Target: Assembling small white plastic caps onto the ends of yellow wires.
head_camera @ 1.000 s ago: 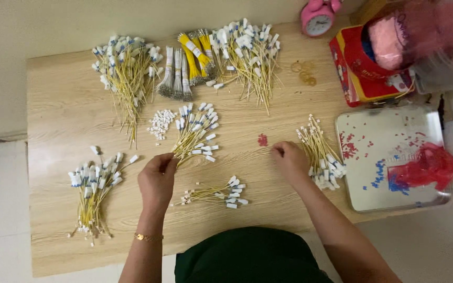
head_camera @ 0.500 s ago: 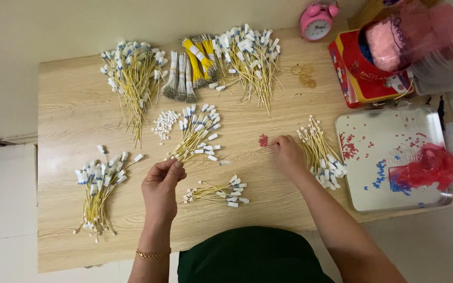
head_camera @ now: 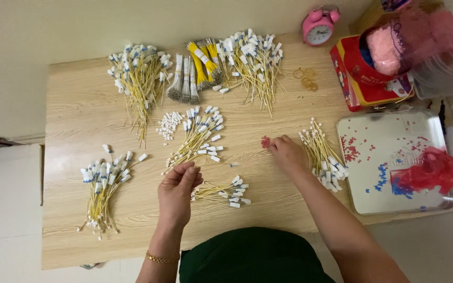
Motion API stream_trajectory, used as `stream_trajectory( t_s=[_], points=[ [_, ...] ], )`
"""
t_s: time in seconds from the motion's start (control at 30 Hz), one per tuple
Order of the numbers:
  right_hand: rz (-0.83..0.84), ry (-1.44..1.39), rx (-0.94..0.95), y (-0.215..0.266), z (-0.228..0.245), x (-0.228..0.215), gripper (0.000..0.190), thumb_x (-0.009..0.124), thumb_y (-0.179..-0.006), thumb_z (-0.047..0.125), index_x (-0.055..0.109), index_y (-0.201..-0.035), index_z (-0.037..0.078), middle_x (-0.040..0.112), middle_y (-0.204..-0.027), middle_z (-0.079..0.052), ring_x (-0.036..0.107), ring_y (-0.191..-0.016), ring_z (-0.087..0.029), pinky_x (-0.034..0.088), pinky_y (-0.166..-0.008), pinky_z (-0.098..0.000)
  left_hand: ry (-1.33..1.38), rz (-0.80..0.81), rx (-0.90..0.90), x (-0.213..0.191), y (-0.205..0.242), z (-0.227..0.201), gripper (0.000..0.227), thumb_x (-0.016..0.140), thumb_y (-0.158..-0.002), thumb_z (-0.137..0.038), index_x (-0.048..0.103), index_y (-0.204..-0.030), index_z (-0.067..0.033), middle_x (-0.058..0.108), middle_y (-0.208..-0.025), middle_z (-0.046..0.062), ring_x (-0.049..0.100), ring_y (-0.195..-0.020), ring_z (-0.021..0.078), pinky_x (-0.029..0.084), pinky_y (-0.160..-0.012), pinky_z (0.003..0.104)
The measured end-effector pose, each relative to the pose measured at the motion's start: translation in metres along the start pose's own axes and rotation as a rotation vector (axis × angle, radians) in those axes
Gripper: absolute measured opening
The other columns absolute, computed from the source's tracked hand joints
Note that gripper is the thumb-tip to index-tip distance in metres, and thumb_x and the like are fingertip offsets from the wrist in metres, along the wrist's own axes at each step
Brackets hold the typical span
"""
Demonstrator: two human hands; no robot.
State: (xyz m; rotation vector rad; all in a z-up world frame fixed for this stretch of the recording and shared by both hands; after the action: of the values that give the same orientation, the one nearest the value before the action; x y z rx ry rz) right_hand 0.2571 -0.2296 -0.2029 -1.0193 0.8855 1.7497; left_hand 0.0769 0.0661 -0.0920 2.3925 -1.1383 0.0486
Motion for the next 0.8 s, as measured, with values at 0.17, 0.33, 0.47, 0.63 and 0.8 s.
stream_trajectory(
  t_s=[0.17, 0.33, 0.47, 0.63, 0.8],
  points=[
    [0.019, -0.044, 0.073, 0.002, -0.005, 0.001, 0.02, 0.057, -0.098, 0.032, 0.068, -0.096, 0.015, 0.066, -0.091, -0.014, 0.072, -0.094, -0.038, 0.057, -0.08, -0.0495, 0.04, 0.038, -0.002, 0.003, -0.005, 0.016, 0.02, 0.067, -0.096, -0.003, 0.068, -0.116, 0.0012, 0.074, -0.093, 0.013, 0.072, -0.079, 0.0171, 0.065, -0.076, 0.032],
    [-0.005, -0.253, 0.118, 0.028, 0.022, -0.024, 0.023, 0.071, -0.086, 0.031, 0.07, -0.093, 0.01, 0.07, -0.089, -0.018, 0.071, -0.096, -0.04, 0.057, -0.081, -0.0518, 0.069, 0.015, -0.002, 0.002, -0.002, 0.014, 0.015, 0.067, -0.096, -0.002, 0.071, -0.111, 0.0022, 0.073, -0.09, 0.015, 0.072, -0.077, 0.0189, 0.065, -0.074, 0.033],
    [0.105, -0.96, 0.188, 0.041, 0.068, -0.031, 0.017, 0.075, -0.083, 0.004, 0.065, -0.095, 0.0, 0.068, -0.067, -0.016, 0.068, -0.054, -0.023, 0.056, -0.048, -0.0334, 0.06, 0.048, -0.013, 0.007, -0.002, 0.02, 0.015, 0.07, -0.094, -0.002, 0.073, -0.109, 0.002, 0.074, -0.089, 0.013, 0.072, -0.078, 0.0174, 0.065, -0.075, 0.032],
    [0.244, -1.385, 0.102, 0.06, 0.143, -0.05, 0.011, 0.067, -0.096, 0.006, 0.066, -0.104, -0.001, 0.068, -0.077, -0.011, 0.07, -0.066, -0.017, 0.06, -0.058, -0.029, 0.071, 0.082, -0.039, 0.015, 0.003, 0.022, 0.018, 0.07, -0.094, -0.001, 0.072, -0.111, 0.0029, 0.072, -0.09, 0.013, 0.071, -0.078, 0.0175, 0.065, -0.074, 0.031],
    [0.368, -1.449, 0.071, 0.069, 0.179, -0.052, 0.013, 0.064, -0.096, 0.001, 0.068, -0.107, -0.005, 0.068, -0.076, -0.013, 0.07, -0.066, -0.018, 0.06, -0.06, -0.0287, 0.174, 0.09, -0.092, 0.017, 0.008, 0.023, 0.019, 0.067, -0.096, 0.0, 0.07, -0.115, 0.0024, 0.072, -0.091, 0.014, 0.072, -0.08, 0.0197, 0.064, -0.075, 0.032]
  ],
)
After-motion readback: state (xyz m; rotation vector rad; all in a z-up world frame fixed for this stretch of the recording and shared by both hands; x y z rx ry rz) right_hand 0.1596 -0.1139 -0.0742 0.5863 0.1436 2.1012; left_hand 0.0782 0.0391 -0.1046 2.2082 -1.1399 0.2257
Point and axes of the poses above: each hand's wrist, its own y-axis away from the middle knuckle, its own x-axis out of the palm, z = x × y, the point moved 10 cm from there along -y, towards the middle knuckle
